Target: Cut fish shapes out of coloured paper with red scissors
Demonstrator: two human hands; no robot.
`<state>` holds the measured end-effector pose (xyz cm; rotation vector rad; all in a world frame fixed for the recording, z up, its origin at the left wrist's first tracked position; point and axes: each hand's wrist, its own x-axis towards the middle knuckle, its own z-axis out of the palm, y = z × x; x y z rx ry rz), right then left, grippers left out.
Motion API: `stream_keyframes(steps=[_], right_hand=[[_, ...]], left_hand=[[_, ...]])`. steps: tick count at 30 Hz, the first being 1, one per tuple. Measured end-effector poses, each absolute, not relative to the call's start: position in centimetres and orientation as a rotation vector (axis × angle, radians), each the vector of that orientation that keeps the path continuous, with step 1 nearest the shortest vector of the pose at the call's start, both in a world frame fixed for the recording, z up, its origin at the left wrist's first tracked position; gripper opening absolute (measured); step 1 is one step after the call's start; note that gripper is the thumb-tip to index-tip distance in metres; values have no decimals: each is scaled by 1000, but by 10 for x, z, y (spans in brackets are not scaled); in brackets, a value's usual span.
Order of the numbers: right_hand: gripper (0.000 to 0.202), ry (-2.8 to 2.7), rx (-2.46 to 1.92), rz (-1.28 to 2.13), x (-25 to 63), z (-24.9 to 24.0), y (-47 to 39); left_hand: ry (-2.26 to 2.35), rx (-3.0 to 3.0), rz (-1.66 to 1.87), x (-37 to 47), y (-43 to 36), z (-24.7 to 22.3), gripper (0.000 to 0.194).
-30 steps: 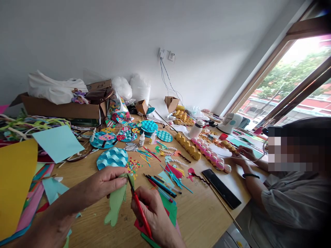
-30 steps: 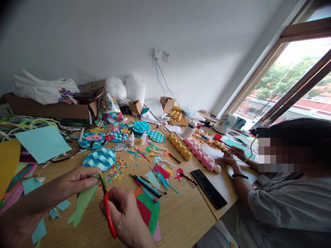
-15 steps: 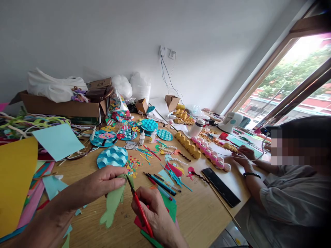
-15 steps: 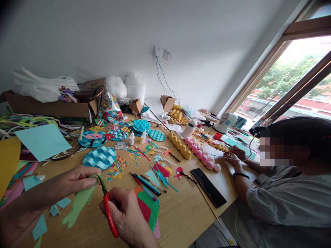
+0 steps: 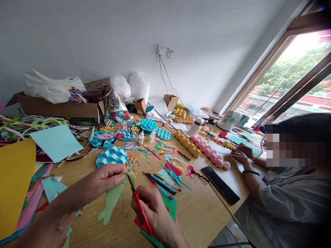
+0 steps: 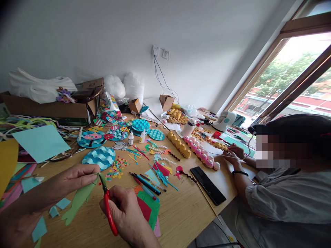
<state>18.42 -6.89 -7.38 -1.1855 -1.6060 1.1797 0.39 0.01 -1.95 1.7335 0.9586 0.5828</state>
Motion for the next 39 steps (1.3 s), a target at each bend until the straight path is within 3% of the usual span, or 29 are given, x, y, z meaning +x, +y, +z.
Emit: stream_keyframes(steps=[11, 39], right_hand=[[45, -1611, -1158, 1166, 185, -77, -70], [52, -1590, -1145, 1286, 189, -79, -70]], left_hand=[[816, 1775, 387, 2, 9, -22, 32], [794, 1747, 428, 1, 7, -26, 30]])
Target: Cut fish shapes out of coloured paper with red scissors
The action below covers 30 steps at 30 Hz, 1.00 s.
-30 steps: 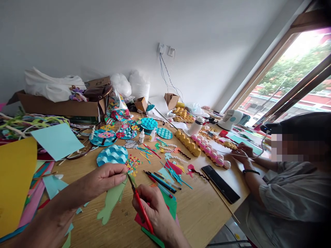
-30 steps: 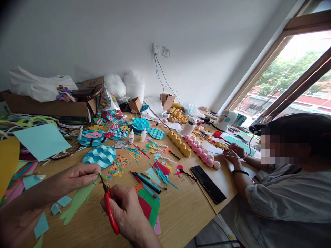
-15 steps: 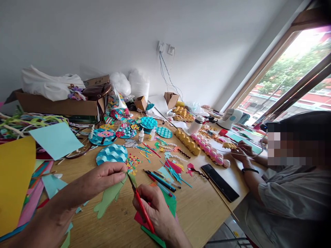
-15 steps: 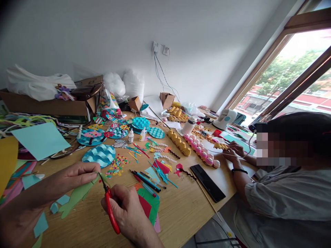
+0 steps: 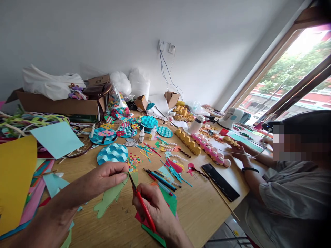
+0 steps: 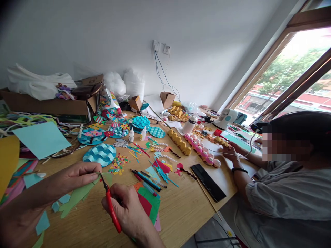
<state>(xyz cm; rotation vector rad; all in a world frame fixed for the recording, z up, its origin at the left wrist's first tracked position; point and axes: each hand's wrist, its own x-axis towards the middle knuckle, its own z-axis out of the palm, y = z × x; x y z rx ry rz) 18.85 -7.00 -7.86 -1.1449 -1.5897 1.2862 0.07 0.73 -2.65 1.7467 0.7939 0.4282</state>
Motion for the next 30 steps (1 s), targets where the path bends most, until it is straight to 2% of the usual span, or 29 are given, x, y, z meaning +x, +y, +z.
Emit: stream_keyframes(steps=[30], right_hand=[[49, -1654, -1130, 1212, 194, -79, -70]], left_hand=[[790, 1837, 329, -2, 10, -28, 29]])
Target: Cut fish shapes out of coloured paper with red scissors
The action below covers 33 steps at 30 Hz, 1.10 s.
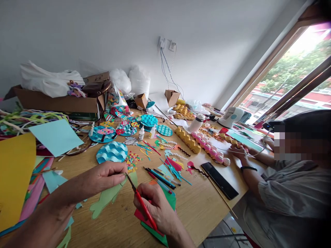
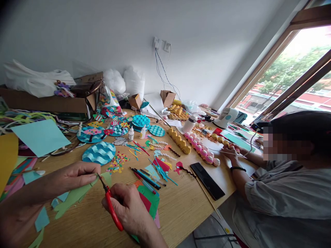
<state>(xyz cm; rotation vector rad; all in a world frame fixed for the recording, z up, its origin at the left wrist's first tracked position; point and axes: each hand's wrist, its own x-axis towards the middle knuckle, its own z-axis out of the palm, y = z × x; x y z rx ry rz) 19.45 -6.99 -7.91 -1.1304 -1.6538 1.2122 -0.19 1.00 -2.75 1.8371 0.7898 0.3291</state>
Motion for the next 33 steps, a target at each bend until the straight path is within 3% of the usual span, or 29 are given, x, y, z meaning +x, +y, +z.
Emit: stream_keyframes(steps=[15, 20, 28, 33], right_hand=[[46, -1841, -1132, 1098, 202, -77, -69], [48, -1845, -1081, 1229, 208, -82, -64], [31, -2002, -989, 1541, 215, -101, -39], [47, -1731, -848, 1675, 220, -118, -30]], left_hand=[[749, 1888, 218, -6, 15, -32, 27], [773, 1986, 280, -11, 19, -26, 28], [977, 2054, 397, -25, 19, 2, 21], [1126, 1860, 468, -32, 4, -20, 15]])
